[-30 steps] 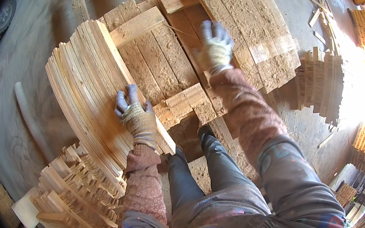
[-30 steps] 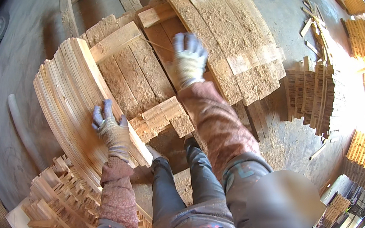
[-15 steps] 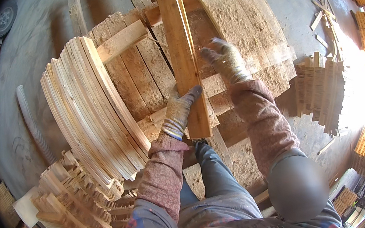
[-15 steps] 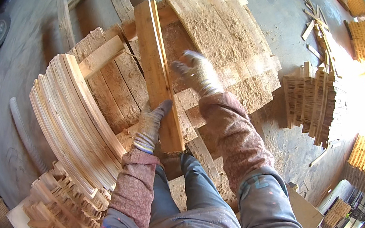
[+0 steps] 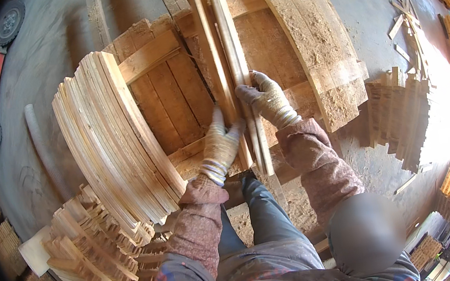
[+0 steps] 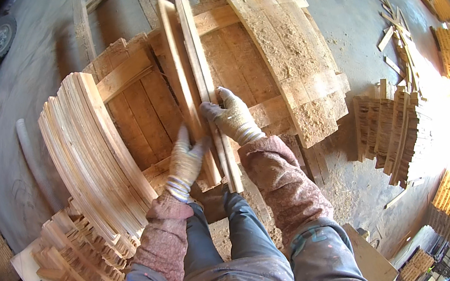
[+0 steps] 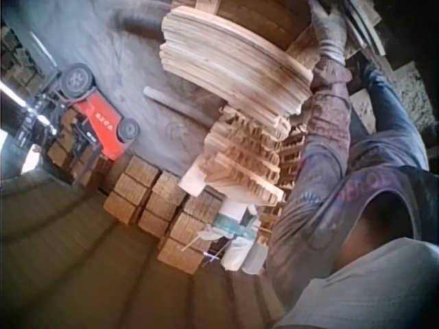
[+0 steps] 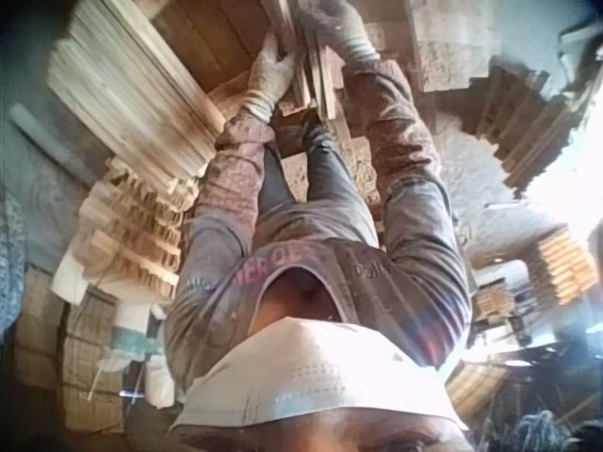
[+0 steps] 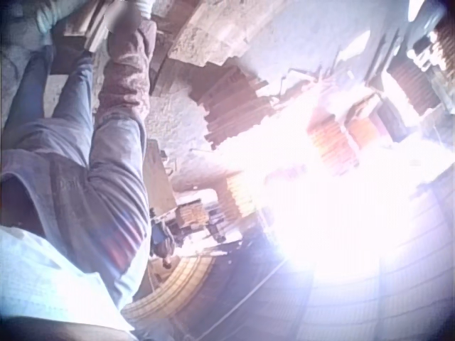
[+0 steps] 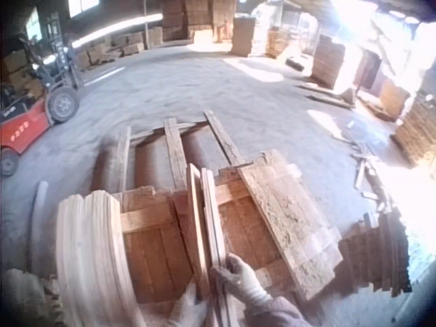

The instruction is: The person repeatedly picks up small wooden planks from a pile and stacks them neatly on a wooden pallet. The person wears gloves and handles the planks one by one or in small groups, aligning them to form a uniform stack.

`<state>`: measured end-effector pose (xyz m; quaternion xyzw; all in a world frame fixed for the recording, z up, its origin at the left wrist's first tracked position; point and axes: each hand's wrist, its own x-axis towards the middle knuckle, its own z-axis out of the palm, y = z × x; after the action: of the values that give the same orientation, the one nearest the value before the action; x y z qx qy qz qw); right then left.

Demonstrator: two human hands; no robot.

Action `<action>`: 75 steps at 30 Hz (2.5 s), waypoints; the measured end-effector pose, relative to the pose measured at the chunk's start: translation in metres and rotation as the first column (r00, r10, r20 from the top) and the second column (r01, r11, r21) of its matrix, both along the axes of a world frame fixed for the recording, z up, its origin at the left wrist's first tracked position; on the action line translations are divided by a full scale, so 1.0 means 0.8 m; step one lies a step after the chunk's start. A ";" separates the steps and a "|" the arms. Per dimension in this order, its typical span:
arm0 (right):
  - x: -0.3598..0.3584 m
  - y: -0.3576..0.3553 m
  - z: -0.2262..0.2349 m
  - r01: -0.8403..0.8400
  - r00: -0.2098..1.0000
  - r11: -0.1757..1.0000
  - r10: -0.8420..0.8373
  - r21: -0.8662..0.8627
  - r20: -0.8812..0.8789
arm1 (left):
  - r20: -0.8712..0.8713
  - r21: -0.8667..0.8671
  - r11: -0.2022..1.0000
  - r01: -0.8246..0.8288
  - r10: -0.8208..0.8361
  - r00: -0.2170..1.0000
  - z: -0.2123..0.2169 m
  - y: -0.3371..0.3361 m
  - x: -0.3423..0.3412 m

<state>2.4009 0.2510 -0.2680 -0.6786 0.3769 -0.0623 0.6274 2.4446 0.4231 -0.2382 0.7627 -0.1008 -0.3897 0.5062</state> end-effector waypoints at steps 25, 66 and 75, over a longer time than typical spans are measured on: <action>0.047 0.057 0.020 0.014 0.998 0.989 -0.022 0.148 0.057 | -0.013 -0.122 0.940 -0.318 0.319 0.948 -0.018 0.109 0.028; 0.023 -0.170 0.013 -0.527 0.632 0.563 -0.241 -0.636 -0.737 | 0.330 0.044 0.717 -0.695 0.646 0.688 -0.106 0.536 0.206; 0.005 -0.190 0.089 -0.133 0.982 0.951 0.089 -0.279 -0.167 | 0.494 0.309 0.652 -0.693 0.512 0.702 -0.120 0.519 0.205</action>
<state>2.4050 0.0990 -0.1964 -0.7859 0.3715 -0.0293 0.4934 2.6089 0.8379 -0.3340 0.9083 0.1701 -0.0587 0.3776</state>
